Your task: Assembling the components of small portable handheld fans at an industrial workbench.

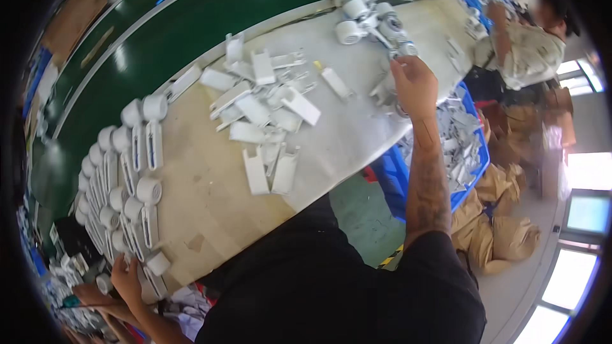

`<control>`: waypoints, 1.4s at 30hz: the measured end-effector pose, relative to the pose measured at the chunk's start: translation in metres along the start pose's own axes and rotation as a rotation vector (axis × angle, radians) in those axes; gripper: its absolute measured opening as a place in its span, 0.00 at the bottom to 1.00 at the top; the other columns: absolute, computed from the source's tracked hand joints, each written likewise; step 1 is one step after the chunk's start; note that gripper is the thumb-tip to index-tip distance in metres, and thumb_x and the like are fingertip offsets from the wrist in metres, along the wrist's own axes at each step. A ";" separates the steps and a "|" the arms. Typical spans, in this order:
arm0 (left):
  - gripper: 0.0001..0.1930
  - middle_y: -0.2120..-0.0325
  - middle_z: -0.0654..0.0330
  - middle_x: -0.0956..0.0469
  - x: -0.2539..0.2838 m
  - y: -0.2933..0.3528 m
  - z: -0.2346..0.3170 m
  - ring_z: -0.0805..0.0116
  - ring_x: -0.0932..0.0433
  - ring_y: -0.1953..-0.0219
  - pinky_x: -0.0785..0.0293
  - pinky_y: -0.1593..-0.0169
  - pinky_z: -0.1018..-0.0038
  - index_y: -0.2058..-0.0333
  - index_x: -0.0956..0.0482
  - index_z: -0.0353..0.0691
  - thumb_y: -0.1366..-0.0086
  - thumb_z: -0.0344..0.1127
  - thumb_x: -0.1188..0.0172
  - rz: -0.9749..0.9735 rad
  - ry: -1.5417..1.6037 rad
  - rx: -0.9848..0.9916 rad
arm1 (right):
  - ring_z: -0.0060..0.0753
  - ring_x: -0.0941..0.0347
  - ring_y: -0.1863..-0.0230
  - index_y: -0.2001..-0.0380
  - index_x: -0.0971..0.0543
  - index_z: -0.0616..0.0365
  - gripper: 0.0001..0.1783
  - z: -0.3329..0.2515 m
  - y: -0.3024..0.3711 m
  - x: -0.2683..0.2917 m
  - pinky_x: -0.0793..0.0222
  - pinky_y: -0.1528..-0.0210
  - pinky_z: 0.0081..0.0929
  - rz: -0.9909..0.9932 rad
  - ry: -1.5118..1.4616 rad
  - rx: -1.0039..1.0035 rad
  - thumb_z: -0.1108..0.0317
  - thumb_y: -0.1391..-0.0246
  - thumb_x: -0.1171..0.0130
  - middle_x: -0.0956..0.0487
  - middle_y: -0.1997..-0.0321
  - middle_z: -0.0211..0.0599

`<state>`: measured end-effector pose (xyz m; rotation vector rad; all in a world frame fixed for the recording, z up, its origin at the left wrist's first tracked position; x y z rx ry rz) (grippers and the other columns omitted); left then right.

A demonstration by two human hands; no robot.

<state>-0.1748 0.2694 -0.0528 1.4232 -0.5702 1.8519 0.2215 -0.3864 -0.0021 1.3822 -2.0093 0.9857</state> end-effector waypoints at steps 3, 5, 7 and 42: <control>0.22 0.62 0.48 0.17 0.010 -0.012 0.008 0.61 0.18 0.66 0.26 0.64 0.71 0.50 0.22 0.30 0.40 0.37 0.33 0.085 0.010 -0.053 | 0.29 0.24 0.71 0.57 0.19 0.57 0.19 0.036 -0.019 0.017 0.28 0.64 0.28 0.123 0.284 0.131 0.59 0.49 0.32 0.16 0.65 0.38; 0.21 0.61 0.48 0.17 0.024 -0.014 0.023 0.66 0.19 0.66 0.26 0.65 0.74 0.50 0.22 0.29 0.38 0.37 0.34 0.157 0.028 0.097 | 0.40 0.23 0.68 0.55 0.19 0.54 0.22 0.047 -0.035 0.016 0.27 0.60 0.34 0.122 0.272 0.109 0.59 0.54 0.30 0.16 0.61 0.40; 0.19 0.62 0.49 0.17 0.035 -0.013 0.024 0.68 0.19 0.66 0.26 0.64 0.75 0.51 0.21 0.29 0.36 0.37 0.36 0.227 0.125 0.069 | 0.43 0.22 0.63 0.55 0.19 0.51 0.21 0.047 -0.055 -0.011 0.27 0.56 0.35 0.084 0.284 0.349 0.63 0.54 0.31 0.17 0.61 0.40; 0.25 0.60 0.46 0.19 -0.014 -0.024 0.318 0.61 0.17 0.63 0.21 0.55 0.68 0.46 0.30 0.32 0.26 0.50 0.55 -0.867 1.854 -0.226 | 0.22 0.25 0.53 0.49 0.27 0.64 0.26 -0.254 0.089 -0.098 0.28 0.48 0.23 -0.983 -1.304 0.199 0.67 0.49 0.30 0.21 0.54 0.33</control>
Point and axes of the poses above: each hand's wrist, its own y-axis away from the middle knuckle, its own x-axis out of the back of the hand, z = x × y, the point moved 1 cm from there along -y, towards the middle knuckle
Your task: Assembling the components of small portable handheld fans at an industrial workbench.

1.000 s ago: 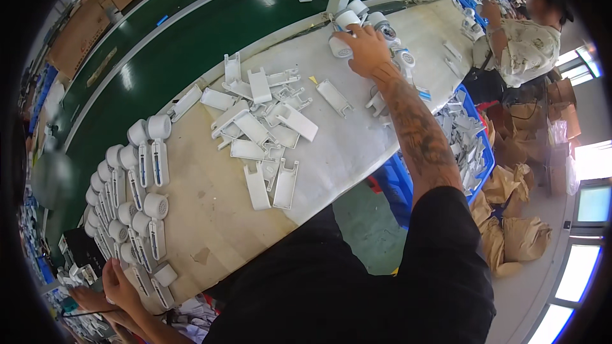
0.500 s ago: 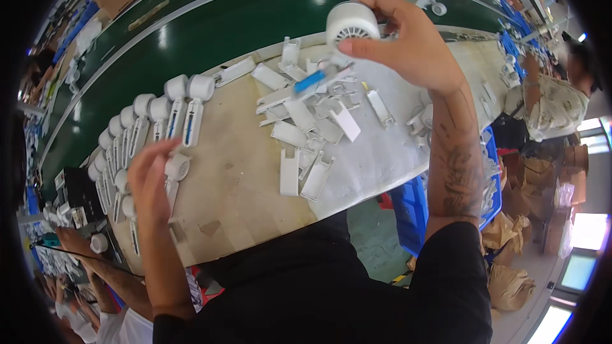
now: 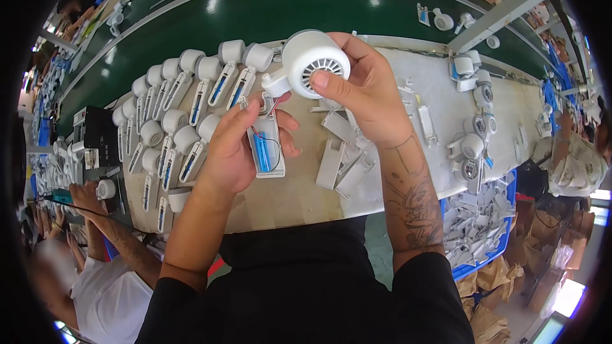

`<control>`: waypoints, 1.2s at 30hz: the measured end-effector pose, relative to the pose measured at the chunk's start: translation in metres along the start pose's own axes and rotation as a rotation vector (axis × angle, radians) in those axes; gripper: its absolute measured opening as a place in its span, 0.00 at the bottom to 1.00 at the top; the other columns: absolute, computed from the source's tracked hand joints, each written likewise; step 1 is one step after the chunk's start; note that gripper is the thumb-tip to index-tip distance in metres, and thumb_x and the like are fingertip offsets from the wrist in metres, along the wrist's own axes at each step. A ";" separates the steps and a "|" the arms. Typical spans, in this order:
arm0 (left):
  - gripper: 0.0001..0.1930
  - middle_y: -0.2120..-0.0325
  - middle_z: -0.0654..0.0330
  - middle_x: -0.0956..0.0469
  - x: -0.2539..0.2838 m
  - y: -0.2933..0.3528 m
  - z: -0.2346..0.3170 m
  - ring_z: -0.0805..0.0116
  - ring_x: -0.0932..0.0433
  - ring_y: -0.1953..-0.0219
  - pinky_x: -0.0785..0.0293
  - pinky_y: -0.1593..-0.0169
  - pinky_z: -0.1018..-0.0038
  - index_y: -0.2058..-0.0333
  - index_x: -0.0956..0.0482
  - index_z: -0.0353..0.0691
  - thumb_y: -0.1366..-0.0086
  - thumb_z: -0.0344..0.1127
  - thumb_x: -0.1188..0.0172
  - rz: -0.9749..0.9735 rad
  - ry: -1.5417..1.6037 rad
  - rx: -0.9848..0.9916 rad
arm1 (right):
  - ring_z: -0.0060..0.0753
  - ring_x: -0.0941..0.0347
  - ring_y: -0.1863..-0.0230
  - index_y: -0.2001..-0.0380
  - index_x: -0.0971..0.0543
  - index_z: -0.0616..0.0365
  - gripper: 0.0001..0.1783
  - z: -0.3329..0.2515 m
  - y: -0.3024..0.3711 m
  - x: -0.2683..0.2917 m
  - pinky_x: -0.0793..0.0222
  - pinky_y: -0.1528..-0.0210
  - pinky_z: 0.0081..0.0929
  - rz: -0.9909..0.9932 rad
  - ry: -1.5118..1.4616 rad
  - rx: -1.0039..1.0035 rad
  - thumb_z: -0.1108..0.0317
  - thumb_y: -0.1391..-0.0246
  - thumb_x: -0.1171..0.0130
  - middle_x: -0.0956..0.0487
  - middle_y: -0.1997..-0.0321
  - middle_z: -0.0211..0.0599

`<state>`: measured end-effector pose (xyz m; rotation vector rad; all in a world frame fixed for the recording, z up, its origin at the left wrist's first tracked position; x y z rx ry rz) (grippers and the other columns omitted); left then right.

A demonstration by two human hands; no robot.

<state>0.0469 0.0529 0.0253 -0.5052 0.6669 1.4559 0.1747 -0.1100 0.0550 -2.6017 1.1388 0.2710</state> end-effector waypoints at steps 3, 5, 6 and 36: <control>0.18 0.58 0.47 0.19 -0.003 0.007 0.011 0.64 0.16 0.63 0.19 0.58 0.72 0.48 0.28 0.31 0.28 0.40 0.45 0.120 -0.084 -0.002 | 0.23 0.25 0.52 0.48 0.27 0.65 0.27 0.004 -0.004 -0.020 0.28 0.47 0.23 -0.029 -0.043 0.039 0.68 0.48 0.30 0.21 0.54 0.34; 0.16 0.57 0.47 0.19 -0.006 0.013 0.016 0.63 0.16 0.61 0.18 0.56 0.70 0.49 0.27 0.30 0.30 0.34 0.43 0.133 -0.127 -0.017 | 0.23 0.25 0.52 0.47 0.27 0.65 0.27 0.005 -0.009 -0.028 0.28 0.47 0.24 -0.053 -0.053 0.038 0.68 0.48 0.30 0.21 0.54 0.34; 0.14 0.57 0.47 0.19 -0.007 0.015 0.020 0.61 0.17 0.60 0.18 0.55 0.70 0.51 0.26 0.28 0.32 0.30 0.41 0.140 -0.088 -0.046 | 0.23 0.25 0.52 0.47 0.27 0.65 0.27 0.006 -0.011 -0.030 0.28 0.47 0.24 -0.056 -0.049 0.034 0.68 0.48 0.30 0.21 0.54 0.34; 0.17 0.62 0.51 0.18 0.011 0.025 0.007 0.61 0.17 0.60 0.22 0.55 0.73 0.52 0.24 0.28 0.27 0.39 0.48 0.149 -0.278 0.093 | 0.19 0.25 0.65 0.53 0.21 0.64 0.27 0.010 -0.014 -0.027 0.29 0.64 0.19 -0.243 0.439 -0.165 0.55 0.47 0.30 0.18 0.65 0.37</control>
Point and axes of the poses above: each hand's wrist, its own y-axis away from the middle knuckle, its own x-axis out of the back of the hand, z = x × y, the point moved 1 cm from there along -y, towards the middle knuckle
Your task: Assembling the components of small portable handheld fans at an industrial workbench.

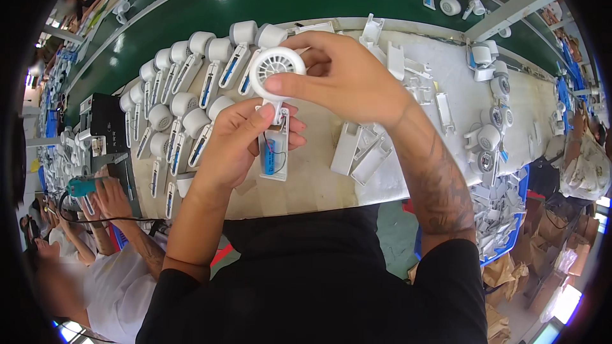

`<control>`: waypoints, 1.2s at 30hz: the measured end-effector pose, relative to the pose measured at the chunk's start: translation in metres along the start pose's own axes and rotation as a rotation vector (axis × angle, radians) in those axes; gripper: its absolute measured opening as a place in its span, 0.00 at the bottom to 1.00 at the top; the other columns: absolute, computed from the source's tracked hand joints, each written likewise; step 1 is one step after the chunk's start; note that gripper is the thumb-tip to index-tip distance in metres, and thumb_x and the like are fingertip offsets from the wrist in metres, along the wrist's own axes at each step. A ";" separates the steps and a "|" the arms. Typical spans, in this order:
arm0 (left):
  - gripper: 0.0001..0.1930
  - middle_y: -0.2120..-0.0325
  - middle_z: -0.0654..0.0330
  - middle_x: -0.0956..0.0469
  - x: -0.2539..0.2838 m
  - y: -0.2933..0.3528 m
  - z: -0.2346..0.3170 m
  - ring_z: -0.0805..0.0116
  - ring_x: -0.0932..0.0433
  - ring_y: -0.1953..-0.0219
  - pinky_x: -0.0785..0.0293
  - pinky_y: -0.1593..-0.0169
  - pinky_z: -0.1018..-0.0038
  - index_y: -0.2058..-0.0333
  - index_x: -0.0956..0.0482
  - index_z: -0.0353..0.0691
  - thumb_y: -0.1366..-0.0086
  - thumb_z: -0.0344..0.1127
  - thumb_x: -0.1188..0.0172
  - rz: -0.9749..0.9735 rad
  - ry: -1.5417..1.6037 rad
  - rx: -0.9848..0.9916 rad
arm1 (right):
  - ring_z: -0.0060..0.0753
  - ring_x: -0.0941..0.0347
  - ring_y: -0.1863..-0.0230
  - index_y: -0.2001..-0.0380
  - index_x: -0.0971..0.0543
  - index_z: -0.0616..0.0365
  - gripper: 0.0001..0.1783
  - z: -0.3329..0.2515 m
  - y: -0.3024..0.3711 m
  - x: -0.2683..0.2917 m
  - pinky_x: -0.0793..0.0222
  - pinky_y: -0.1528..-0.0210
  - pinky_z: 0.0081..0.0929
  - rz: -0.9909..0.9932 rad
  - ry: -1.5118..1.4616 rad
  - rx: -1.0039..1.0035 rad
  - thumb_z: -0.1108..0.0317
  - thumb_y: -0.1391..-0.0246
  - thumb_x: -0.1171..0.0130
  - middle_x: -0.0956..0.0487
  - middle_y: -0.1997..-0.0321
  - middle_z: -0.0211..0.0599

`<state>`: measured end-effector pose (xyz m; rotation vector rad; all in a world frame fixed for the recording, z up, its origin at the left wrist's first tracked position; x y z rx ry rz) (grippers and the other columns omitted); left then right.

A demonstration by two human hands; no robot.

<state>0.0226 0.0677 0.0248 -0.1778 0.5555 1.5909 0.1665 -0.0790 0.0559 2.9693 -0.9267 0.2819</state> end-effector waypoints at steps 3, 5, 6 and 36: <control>0.19 0.56 0.52 0.19 0.018 0.006 0.000 0.65 0.18 0.55 0.23 0.51 0.70 0.50 0.23 0.33 0.26 0.44 0.50 0.102 0.155 -0.086 | 0.29 0.22 0.73 0.56 0.23 0.60 0.26 0.006 0.031 -0.012 0.28 0.70 0.27 0.334 0.622 0.012 0.53 0.50 0.29 0.19 0.73 0.37; 0.21 0.54 0.54 0.19 0.028 0.010 0.005 0.68 0.22 0.51 0.27 0.46 0.68 0.48 0.23 0.35 0.26 0.46 0.51 0.255 0.182 -0.182 | 0.34 0.24 0.79 0.62 0.25 0.56 0.23 0.020 0.063 -0.024 0.30 0.75 0.31 0.283 0.996 -0.097 0.52 0.52 0.30 0.22 0.81 0.33; 0.21 0.54 0.58 0.19 0.033 0.006 0.004 0.73 0.25 0.53 0.30 0.46 0.72 0.48 0.23 0.36 0.26 0.47 0.51 0.257 0.125 -0.225 | 0.39 0.24 0.82 0.64 0.26 0.55 0.23 0.038 0.079 -0.027 0.31 0.78 0.34 0.229 1.101 -0.155 0.50 0.53 0.30 0.24 0.85 0.32; 0.19 0.58 0.60 0.19 0.016 0.011 -0.005 0.75 0.24 0.65 0.27 0.62 0.77 0.46 0.26 0.30 0.28 0.39 0.49 0.233 0.380 -0.209 | 0.14 0.29 0.68 0.56 0.21 0.64 0.10 0.026 0.046 -0.074 0.34 0.64 0.16 0.306 -0.248 -0.080 0.74 0.41 0.39 0.21 0.67 0.27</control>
Point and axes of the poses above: each hand's wrist, its own y-axis away from the middle knuckle, its own x-axis out of the back of the hand, z = x × y, the point moved 1 cm from there along -y, towards the middle knuckle
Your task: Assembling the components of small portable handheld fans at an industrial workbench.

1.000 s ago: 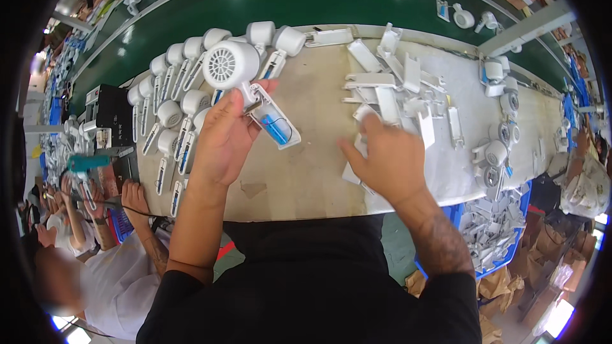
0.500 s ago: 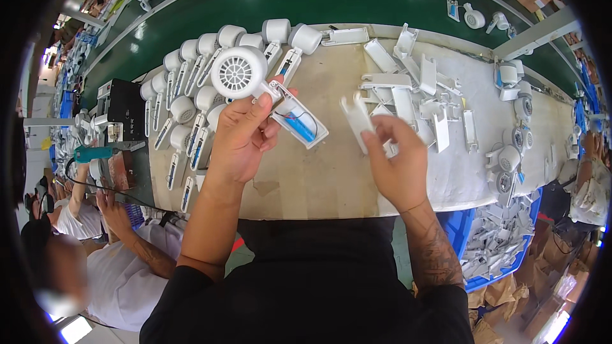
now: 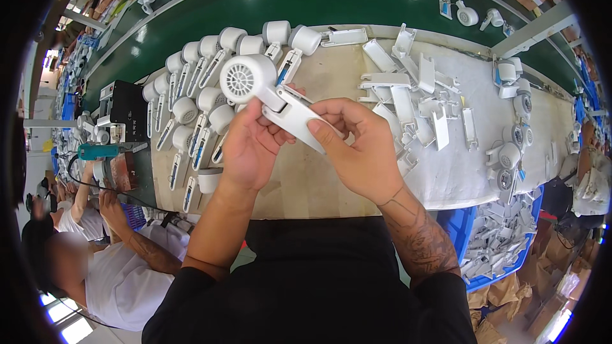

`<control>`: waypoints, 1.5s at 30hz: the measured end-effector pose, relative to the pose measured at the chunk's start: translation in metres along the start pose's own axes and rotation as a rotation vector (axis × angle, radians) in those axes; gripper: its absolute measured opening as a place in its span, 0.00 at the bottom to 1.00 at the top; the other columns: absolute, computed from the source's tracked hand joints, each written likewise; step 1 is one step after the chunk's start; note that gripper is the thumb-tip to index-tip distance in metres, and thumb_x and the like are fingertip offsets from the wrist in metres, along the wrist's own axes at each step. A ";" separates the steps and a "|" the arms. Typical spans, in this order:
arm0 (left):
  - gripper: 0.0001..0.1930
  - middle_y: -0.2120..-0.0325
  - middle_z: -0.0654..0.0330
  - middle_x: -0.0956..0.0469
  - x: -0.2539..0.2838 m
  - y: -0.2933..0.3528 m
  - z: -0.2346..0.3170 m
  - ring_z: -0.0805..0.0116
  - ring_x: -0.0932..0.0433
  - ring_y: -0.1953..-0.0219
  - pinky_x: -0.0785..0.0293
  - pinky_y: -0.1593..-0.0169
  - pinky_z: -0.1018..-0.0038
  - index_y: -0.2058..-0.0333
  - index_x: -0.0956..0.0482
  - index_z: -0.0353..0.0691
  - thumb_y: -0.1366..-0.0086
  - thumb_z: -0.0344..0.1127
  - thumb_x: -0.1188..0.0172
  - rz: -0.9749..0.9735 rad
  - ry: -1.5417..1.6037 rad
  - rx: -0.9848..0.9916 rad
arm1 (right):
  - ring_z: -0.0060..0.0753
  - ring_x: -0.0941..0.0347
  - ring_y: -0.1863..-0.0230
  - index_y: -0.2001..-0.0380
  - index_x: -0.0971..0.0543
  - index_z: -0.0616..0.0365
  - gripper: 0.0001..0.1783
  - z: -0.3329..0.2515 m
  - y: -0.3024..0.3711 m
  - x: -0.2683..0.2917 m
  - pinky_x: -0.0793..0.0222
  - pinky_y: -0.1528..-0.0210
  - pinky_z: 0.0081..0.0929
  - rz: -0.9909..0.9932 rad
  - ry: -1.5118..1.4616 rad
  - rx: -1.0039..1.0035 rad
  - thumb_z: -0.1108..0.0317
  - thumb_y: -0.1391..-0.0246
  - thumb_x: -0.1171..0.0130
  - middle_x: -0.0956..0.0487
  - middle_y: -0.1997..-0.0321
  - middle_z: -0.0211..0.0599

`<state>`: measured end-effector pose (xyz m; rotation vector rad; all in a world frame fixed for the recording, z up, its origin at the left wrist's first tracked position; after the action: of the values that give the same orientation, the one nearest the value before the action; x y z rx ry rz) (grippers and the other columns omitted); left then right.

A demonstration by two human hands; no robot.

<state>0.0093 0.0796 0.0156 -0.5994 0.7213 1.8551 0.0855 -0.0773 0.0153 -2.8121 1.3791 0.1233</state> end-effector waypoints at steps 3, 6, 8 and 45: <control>0.17 0.56 0.61 0.19 0.004 0.000 -0.008 0.80 0.25 0.65 0.29 0.64 0.80 0.47 0.24 0.32 0.30 0.36 0.43 -0.006 -0.249 -0.067 | 0.14 0.29 0.68 0.57 0.21 0.64 0.09 0.003 0.000 -0.005 0.34 0.65 0.17 0.053 0.003 0.011 0.74 0.41 0.39 0.21 0.67 0.26; 0.16 0.57 0.61 0.19 0.001 0.001 -0.007 0.82 0.26 0.67 0.31 0.67 0.82 0.48 0.24 0.34 0.32 0.34 0.40 0.061 -0.355 -0.102 | 0.17 0.29 0.68 0.61 0.21 0.63 0.10 0.006 -0.001 -0.006 0.35 0.66 0.19 0.094 0.067 0.029 0.72 0.45 0.35 0.21 0.68 0.28; 0.16 0.57 0.61 0.19 0.004 0.002 -0.005 0.82 0.27 0.68 0.32 0.67 0.83 0.48 0.24 0.34 0.32 0.34 0.40 0.042 -0.306 -0.125 | 0.20 0.30 0.70 0.64 0.22 0.62 0.14 0.000 0.002 -0.006 0.35 0.67 0.20 0.276 0.524 0.409 0.67 0.50 0.30 0.23 0.70 0.30; 0.19 0.61 0.53 0.16 0.276 0.154 0.152 0.68 0.18 0.58 0.24 0.55 0.73 0.53 0.20 0.32 0.32 0.43 0.40 0.976 -1.869 -0.167 | 0.44 0.23 0.46 0.42 0.28 0.49 0.40 0.002 0.035 0.376 0.30 0.45 0.39 0.676 1.500 -0.765 0.44 0.59 0.31 0.20 0.47 0.43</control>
<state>-0.2458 0.3147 -0.0355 1.5935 -0.5631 2.2765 0.2870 -0.3954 -0.0134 -2.4693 2.8722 -2.2641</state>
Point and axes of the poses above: each hand's wrist, its own y-axis away from the middle knuckle, its own x-axis out of the back of the hand, z = x × y, the point moved 1 cm from there along -y, towards the middle knuckle
